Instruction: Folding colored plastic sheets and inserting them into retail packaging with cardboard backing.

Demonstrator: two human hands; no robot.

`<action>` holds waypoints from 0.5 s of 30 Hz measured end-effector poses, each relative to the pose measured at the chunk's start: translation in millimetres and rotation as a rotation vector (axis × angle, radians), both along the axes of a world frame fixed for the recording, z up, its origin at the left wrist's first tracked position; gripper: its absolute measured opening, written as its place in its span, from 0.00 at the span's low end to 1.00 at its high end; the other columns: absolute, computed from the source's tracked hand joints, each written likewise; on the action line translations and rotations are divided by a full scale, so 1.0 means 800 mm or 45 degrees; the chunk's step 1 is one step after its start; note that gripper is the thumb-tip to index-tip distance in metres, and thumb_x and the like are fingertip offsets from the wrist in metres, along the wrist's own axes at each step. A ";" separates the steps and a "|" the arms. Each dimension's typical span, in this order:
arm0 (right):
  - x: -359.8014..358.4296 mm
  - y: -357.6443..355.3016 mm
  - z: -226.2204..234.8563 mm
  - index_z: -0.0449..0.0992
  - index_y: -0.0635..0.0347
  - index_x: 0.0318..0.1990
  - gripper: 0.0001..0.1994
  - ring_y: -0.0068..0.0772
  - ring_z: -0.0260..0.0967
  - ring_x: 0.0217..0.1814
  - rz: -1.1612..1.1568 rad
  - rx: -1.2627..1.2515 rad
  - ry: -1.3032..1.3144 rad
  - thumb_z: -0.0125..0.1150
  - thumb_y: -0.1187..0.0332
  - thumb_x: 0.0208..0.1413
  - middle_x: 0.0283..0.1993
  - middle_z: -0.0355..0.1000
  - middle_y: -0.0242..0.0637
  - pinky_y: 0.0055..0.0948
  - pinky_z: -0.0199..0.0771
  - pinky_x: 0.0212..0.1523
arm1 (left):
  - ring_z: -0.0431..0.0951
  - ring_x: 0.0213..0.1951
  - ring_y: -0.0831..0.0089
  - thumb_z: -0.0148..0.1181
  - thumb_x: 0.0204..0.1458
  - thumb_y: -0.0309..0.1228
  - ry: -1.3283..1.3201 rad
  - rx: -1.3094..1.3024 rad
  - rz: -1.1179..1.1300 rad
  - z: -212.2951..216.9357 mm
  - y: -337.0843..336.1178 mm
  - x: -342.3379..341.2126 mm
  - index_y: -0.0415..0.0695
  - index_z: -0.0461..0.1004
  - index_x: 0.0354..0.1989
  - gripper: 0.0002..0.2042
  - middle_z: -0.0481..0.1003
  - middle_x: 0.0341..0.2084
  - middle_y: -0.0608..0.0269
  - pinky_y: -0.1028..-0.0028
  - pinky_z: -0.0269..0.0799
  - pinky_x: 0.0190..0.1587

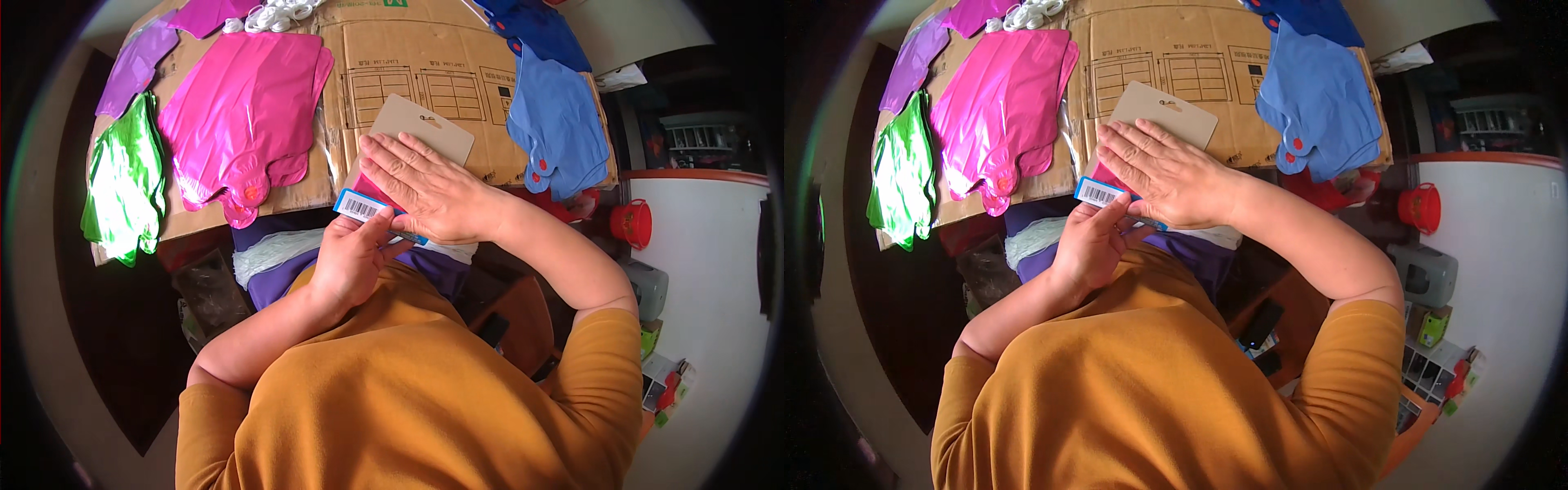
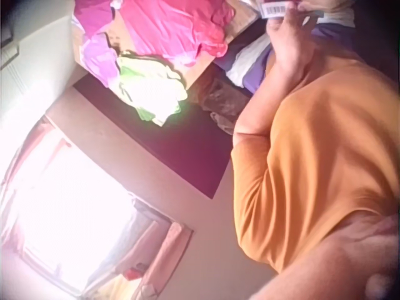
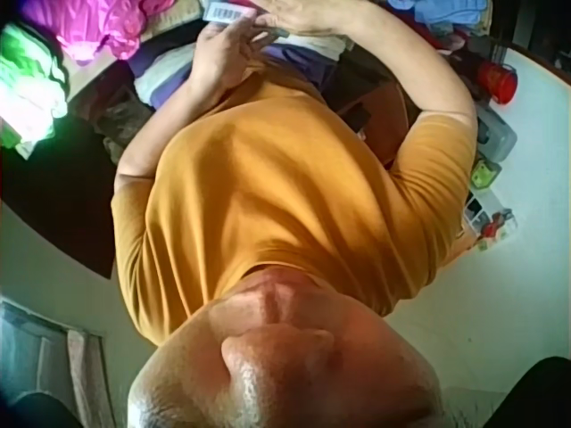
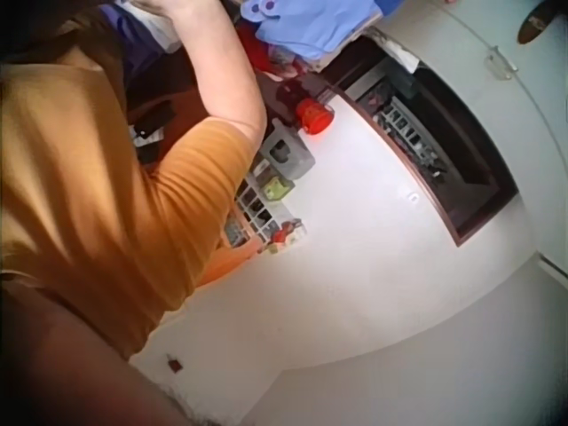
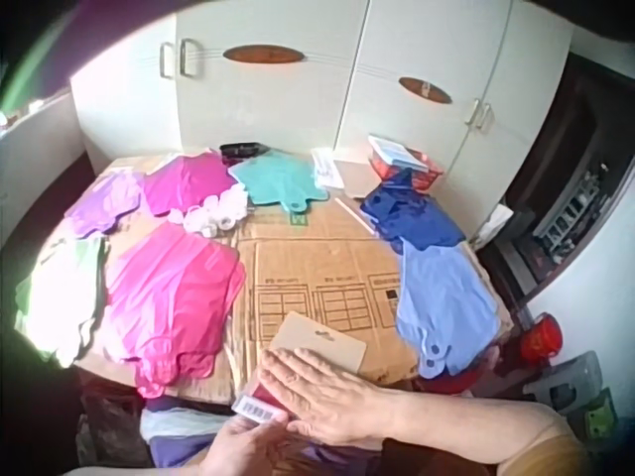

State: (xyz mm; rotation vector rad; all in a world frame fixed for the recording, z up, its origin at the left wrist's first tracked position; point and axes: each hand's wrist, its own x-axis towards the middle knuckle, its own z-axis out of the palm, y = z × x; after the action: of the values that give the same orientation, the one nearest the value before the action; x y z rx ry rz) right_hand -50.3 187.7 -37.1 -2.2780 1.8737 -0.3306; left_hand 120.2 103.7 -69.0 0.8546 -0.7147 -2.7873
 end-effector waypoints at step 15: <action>-0.010 -0.014 -0.001 0.50 0.64 0.70 0.39 0.45 0.36 0.78 0.154 -0.003 -0.048 0.56 0.55 0.55 0.76 0.39 0.49 0.44 0.34 0.75 | 0.79 0.45 0.62 0.51 0.63 0.36 0.013 0.262 -0.297 -0.003 -0.053 0.012 0.36 0.70 0.50 0.15 0.77 0.43 0.54 0.62 0.77 0.51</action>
State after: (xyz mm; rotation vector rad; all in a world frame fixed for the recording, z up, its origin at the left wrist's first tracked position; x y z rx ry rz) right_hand -58.6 176.2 -38.2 -2.3568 1.7097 -0.3561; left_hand 129.8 61.1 -71.3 0.8386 -0.5662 -3.1147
